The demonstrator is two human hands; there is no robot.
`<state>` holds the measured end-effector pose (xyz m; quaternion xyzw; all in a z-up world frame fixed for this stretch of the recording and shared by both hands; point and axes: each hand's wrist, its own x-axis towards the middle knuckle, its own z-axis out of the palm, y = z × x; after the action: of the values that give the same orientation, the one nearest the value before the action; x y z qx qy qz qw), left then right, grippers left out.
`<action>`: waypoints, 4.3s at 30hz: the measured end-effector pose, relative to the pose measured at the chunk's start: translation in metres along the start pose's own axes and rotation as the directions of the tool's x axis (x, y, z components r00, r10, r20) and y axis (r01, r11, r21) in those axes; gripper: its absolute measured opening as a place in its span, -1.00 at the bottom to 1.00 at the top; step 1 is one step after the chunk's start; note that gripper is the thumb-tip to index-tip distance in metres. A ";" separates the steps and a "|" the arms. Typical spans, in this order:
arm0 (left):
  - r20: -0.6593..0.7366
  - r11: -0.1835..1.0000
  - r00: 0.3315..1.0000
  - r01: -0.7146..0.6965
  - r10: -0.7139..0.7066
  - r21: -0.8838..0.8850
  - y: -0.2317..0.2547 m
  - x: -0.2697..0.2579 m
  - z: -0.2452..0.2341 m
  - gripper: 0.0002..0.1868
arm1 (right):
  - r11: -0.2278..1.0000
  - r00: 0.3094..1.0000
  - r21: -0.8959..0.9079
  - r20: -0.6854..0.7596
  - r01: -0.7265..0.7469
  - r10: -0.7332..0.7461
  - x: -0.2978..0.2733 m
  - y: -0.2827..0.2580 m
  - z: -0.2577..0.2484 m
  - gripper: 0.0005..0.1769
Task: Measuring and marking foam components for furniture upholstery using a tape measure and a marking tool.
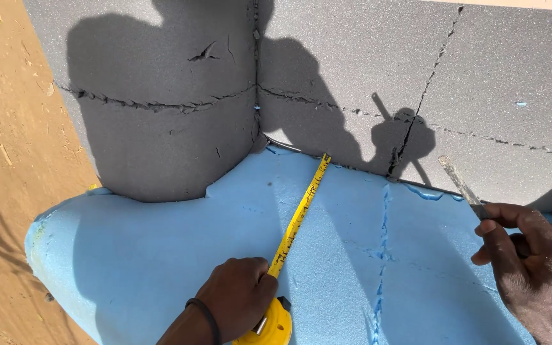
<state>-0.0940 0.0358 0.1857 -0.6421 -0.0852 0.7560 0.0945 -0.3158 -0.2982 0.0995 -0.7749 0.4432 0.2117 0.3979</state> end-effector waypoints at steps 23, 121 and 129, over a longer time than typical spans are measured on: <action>-0.074 0.990 0.993 -0.082 0.091 0.112 0.001 0.005 0.022 -0.55 | 0.649 0.773 -0.539 0.621 0.538 -0.125 0.027 -0.112 0.077 -0.68; -0.743 0.468 0.653 -0.616 -0.148 -0.634 -0.193 0.035 0.168 -0.55 | 0.518 0.713 -0.501 0.580 0.694 -0.394 0.028 -0.135 0.107 -0.73; -0.710 0.464 0.689 -0.587 -0.143 -0.663 -0.206 0.040 0.170 -0.44 | 0.421 0.808 -0.723 0.587 0.548 -0.043 0.028 -0.067 0.026 -0.69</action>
<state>-0.2610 0.2443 0.2261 -0.8330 -0.3149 0.3198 -0.3236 -0.2439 -0.2720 0.0934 -0.8536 0.0084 0.5150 0.0778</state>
